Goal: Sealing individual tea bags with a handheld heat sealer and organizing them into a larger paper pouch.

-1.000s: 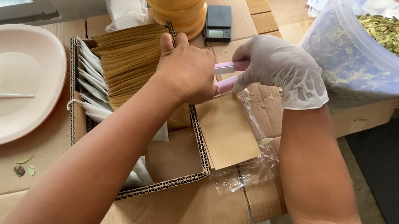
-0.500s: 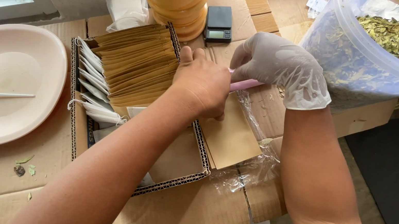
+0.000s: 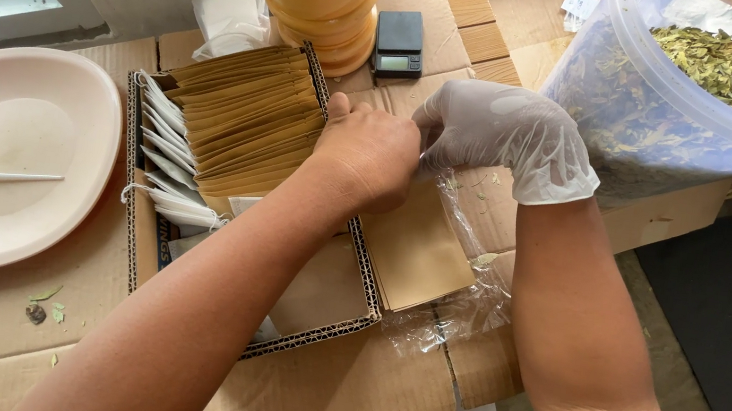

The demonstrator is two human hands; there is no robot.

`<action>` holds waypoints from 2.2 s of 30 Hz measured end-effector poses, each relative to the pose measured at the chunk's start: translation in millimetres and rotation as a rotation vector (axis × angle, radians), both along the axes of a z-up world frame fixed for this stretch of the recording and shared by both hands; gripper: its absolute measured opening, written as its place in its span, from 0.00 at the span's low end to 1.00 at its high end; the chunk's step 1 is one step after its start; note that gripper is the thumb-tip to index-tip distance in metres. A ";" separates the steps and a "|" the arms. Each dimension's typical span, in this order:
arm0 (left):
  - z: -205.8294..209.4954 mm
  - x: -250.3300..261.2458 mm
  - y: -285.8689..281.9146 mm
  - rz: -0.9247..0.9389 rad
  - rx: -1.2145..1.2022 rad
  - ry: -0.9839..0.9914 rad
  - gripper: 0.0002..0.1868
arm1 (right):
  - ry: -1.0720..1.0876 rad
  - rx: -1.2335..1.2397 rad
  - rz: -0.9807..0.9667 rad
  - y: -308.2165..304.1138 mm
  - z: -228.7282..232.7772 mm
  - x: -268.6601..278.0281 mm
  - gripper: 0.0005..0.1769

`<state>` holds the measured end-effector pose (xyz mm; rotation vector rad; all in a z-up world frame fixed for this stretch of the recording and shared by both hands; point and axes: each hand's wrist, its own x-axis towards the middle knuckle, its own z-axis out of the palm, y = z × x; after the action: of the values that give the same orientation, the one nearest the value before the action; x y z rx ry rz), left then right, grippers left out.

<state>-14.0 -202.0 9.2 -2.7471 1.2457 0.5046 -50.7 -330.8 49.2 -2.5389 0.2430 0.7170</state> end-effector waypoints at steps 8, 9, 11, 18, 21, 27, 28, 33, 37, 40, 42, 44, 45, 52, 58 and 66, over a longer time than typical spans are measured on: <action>22.1 -6.9 4.4 -0.015 -0.019 0.058 0.16 | -0.007 -0.011 0.011 -3.4 0.4 -0.5 0.17; 23.3 -7.3 3.9 -0.019 -0.007 0.055 0.16 | -0.008 -0.014 0.012 -3.6 0.2 0.4 0.17; 22.8 -4.9 5.5 -0.010 -0.018 0.064 0.15 | -0.009 -0.015 0.008 0.7 9.3 -4.2 0.17; 40.2 10.8 8.8 0.012 -0.162 0.067 0.10 | 0.020 0.031 -0.033 10.8 36.2 -14.2 0.22; 51.0 27.4 22.7 0.079 -0.303 0.083 0.11 | -0.037 0.192 -0.147 0.2 32.4 -19.9 0.23; 83.5 32.6 87.6 0.419 -0.697 0.232 0.08 | -0.344 0.532 -0.086 -14.9 12.6 -12.7 0.29; 81.2 33.2 98.4 0.429 -0.699 0.228 0.08 | -0.341 0.532 -0.075 -14.3 6.9 -10.6 0.29; 58.0 23.7 148.3 0.540 -1.204 0.524 0.10 | -0.857 0.910 -0.149 -6.6 -18.3 3.1 0.03; 59.6 -8.1 168.8 0.582 -1.120 0.460 0.17 | -0.888 0.984 -0.164 28.6 -4.5 -3.6 0.02; 65.0 -26.9 184.2 0.511 -0.825 0.057 0.33 | -1.021 0.801 -0.136 53.1 2.5 -16.3 0.08; 61.7 -30.8 193.1 0.293 -0.931 -0.041 0.42 | -1.068 0.762 -0.052 73.6 8.9 -26.9 0.14; 52.7 -28.3 192.2 0.240 -0.963 -0.074 0.42 | -1.043 0.703 -0.062 89.4 13.5 -34.4 0.17; 48.3 -26.8 190.9 0.180 -0.993 -0.104 0.43 | -1.020 0.641 -0.080 96.5 15.8 -38.5 0.20; 20.9 -31.3 191.6 0.137 -1.049 -0.134 0.48 | -1.002 0.604 0.075 105.4 -6.0 -36.6 0.22; 14.8 -29.2 193.4 0.101 -1.147 -0.035 0.42 | -0.925 0.691 0.036 105.4 -8.5 -33.9 0.23; 19.5 -31.6 191.1 -0.054 -1.258 -0.040 0.18 | -0.927 0.644 0.051 104.0 -8.6 -31.8 0.24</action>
<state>-45.6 -11.0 28.8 -3.5161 2.1211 -0.5879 -82.4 -226.8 40.6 -1.9834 -0.3220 -0.3679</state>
